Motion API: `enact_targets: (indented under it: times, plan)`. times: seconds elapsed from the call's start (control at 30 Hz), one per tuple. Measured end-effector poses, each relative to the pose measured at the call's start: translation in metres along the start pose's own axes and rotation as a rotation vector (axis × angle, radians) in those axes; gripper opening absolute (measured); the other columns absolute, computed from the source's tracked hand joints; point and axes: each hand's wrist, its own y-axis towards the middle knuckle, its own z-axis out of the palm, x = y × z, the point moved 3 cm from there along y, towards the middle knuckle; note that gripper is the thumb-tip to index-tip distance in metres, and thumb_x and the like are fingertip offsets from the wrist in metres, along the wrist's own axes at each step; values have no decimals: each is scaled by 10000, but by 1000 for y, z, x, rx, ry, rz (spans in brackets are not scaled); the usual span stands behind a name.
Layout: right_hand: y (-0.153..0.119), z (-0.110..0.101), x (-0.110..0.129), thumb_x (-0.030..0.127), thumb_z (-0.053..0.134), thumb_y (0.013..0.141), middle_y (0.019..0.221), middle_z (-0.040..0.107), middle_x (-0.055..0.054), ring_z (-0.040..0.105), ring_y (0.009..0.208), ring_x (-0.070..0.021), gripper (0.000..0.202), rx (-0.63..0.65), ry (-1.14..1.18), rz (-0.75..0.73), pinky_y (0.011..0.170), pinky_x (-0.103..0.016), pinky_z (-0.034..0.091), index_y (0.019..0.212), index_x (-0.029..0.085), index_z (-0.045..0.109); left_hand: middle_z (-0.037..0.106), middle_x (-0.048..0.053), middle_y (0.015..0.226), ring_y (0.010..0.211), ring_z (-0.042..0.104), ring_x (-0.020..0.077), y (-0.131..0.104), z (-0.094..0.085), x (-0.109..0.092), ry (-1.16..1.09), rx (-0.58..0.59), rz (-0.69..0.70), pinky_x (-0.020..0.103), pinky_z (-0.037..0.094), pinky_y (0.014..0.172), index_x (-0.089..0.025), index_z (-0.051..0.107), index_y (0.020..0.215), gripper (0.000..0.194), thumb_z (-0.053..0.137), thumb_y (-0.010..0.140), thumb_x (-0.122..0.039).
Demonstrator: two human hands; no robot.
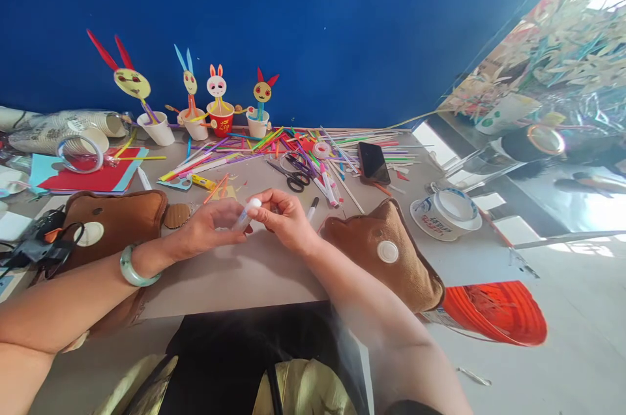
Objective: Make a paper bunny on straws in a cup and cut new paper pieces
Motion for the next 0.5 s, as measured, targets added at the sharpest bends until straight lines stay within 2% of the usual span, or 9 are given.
enact_targets:
  times: [0.07,0.2,0.3,0.5]
  plan:
    - [1,-4,0,481,867,688,563,478,88,256,434,-27,408,-37,15,-1,411,-199,189,836,183,631,727,62,923,842,698,176,2,-1,4,-26,-9,-38,318,567,779,-151,644,1012,420,848,727,-383]
    - [2,-7,3,487,846,713,551,445,97,232,435,-33,404,-29,25,-12,420,-211,173,874,191,623,745,85,916,804,696,174,3,3,2,-119,98,-101,334,575,775,-143,684,1021,392,769,807,-460]
    - [2,-6,3,494,849,707,549,452,96,238,434,-35,410,-13,20,-10,418,-211,177,867,191,622,754,94,924,775,690,171,2,4,0,-123,129,-120,339,568,772,-142,708,995,377,721,846,-488]
    - [0,-1,3,469,885,668,597,536,59,313,476,-45,411,-13,-21,-40,436,-211,230,819,176,639,675,13,710,677,632,142,1,3,6,2,38,-186,261,488,618,-155,644,805,336,800,747,-447]
